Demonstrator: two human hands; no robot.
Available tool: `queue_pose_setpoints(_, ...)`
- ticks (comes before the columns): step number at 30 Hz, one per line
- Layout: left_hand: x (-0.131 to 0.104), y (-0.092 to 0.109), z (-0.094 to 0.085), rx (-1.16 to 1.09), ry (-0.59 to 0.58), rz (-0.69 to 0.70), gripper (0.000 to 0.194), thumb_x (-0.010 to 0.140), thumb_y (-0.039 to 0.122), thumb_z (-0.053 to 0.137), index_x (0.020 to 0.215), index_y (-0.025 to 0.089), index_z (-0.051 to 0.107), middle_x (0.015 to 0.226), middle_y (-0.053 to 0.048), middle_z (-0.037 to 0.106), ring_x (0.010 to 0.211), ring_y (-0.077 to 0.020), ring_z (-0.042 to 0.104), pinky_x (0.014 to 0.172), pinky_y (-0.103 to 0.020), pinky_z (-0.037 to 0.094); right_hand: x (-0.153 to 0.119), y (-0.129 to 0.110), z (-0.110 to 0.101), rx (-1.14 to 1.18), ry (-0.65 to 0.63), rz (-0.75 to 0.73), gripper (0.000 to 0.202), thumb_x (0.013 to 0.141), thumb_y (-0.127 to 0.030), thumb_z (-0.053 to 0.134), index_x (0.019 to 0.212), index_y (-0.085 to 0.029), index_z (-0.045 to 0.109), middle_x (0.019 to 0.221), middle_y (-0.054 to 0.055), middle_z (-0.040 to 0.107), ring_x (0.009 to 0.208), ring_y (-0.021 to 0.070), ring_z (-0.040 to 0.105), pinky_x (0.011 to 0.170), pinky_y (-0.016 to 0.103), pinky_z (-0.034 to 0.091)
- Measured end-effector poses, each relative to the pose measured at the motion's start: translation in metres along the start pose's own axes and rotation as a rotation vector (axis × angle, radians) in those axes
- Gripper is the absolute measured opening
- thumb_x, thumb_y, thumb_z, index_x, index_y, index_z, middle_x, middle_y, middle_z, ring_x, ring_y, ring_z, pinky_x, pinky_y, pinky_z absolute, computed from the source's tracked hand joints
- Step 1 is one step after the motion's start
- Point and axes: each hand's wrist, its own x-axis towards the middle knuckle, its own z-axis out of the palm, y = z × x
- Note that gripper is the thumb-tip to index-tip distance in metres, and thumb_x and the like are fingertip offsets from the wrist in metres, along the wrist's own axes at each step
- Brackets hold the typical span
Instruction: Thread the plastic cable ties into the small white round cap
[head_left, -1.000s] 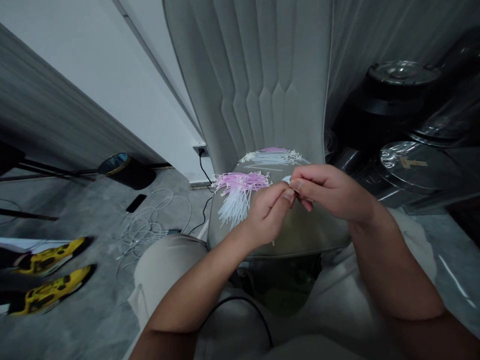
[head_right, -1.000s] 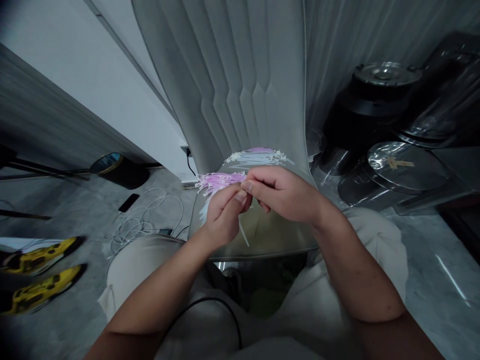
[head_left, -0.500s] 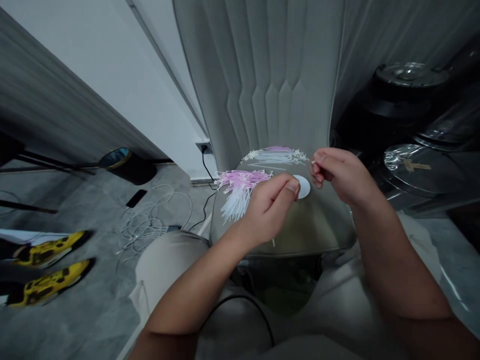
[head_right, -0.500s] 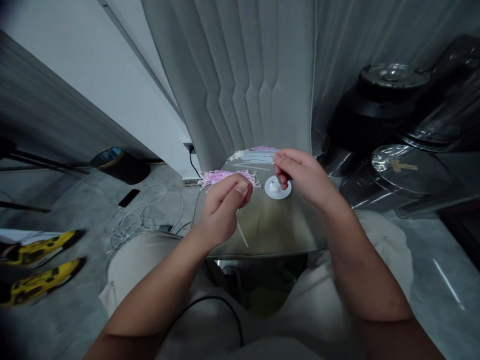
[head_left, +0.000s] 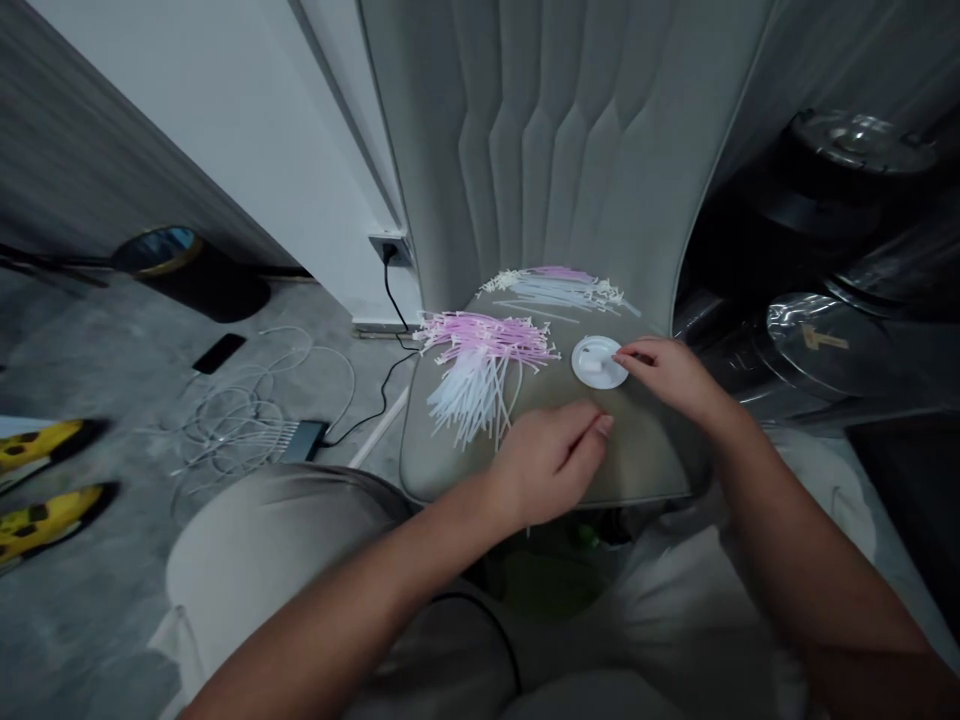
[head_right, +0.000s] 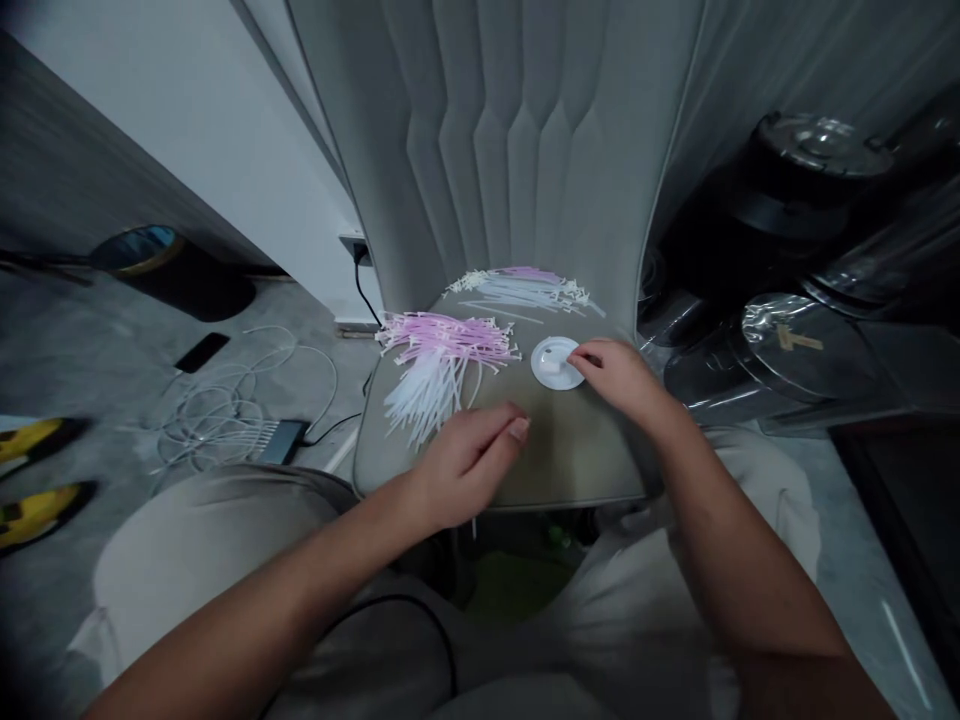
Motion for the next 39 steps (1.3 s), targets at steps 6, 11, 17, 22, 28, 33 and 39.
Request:
queue_pose_setpoints(6,0.001,-0.018,0.006,0.280,-0.095,0.104,0.026,0.096,0.029,0.037,0.084,0.018,0.057,0.068,-0.001,0.062,0.059,-0.0143,0.058,0.050,-0.026,0.031,0.007,-0.004,0.005,-0.024,0.014,0.008,0.033,0.088,-0.039,0.053,0.093,-0.015,0.075,0.092,0.010,0.072,0.081,0.0219,0.062,0.071,0.032,0.043)
queue_pose_setpoints(11,0.009,-0.035,0.001,0.285,0.061,0.006,0.019,0.093,0.029,0.044,0.100,0.019,0.059,0.073,0.000,0.066,0.060,-0.0140,0.060,0.052,-0.025,0.036,0.007,-0.026,0.008,0.266,-0.079,0.093,0.028,0.084,-0.041,0.060,0.085,-0.016,0.072,0.081,0.005,0.070,0.073,0.0175,0.059,0.066,0.029,0.043)
queue_pose_setpoints(17,0.021,-0.044,-0.004,0.237,0.118,-0.077,0.027,0.091,0.028,0.051,0.116,0.020,0.057,0.069,0.002,0.066,0.053,-0.0113,0.056,0.052,-0.023,0.037,0.001,-0.047,0.003,0.598,-0.319,0.105,0.024,0.079,-0.039,0.068,0.070,-0.016,0.067,0.064,0.000,0.061,0.061,0.0123,0.054,0.059,0.025,0.042)
queue_pose_setpoints(22,0.028,-0.049,0.001,0.212,0.074,-0.057,0.030,0.091,0.025,0.049,0.118,0.021,0.059,0.086,-0.002,0.071,0.062,-0.0121,0.061,0.058,-0.024,0.043,0.000,-0.045,0.000,0.697,-0.381,0.090,0.025,0.079,-0.039,0.069,0.068,-0.017,0.067,0.066,0.001,0.064,0.063,0.0121,0.056,0.062,0.025,0.045)
queue_pose_setpoints(28,0.034,-0.051,0.005,0.199,0.065,-0.025,0.027,0.089,0.023,0.050,0.113,0.020,0.063,0.091,-0.004,0.073,0.068,-0.0133,0.063,0.060,-0.025,0.044,-0.001,-0.039,-0.006,0.723,-0.434,0.098,0.025,0.079,-0.039,0.069,0.071,-0.016,0.068,0.069,0.003,0.065,0.066,0.0127,0.057,0.063,0.026,0.046)
queue_pose_setpoints(33,0.035,-0.052,0.007,0.248,0.069,0.033,0.031,0.088,0.021,0.050,0.118,0.022,0.060,0.093,-0.003,0.072,0.066,-0.0128,0.062,0.061,-0.025,0.044,-0.003,-0.034,-0.005,0.767,-0.461,0.095,0.024,0.082,-0.038,0.066,0.075,-0.015,0.068,0.073,0.002,0.065,0.068,0.0116,0.057,0.066,0.025,0.047)
queue_pose_setpoints(39,0.034,-0.054,0.009,0.296,0.124,0.081,0.025,0.088,0.020,0.052,0.111,0.021,0.062,0.091,-0.003,0.072,0.072,-0.0133,0.064,0.064,-0.024,0.046,-0.002,-0.034,-0.004,0.810,-0.449,0.118,0.020,0.081,-0.035,0.067,0.078,-0.015,0.067,0.072,0.000,0.064,0.066,0.0106,0.058,0.064,0.023,0.047)
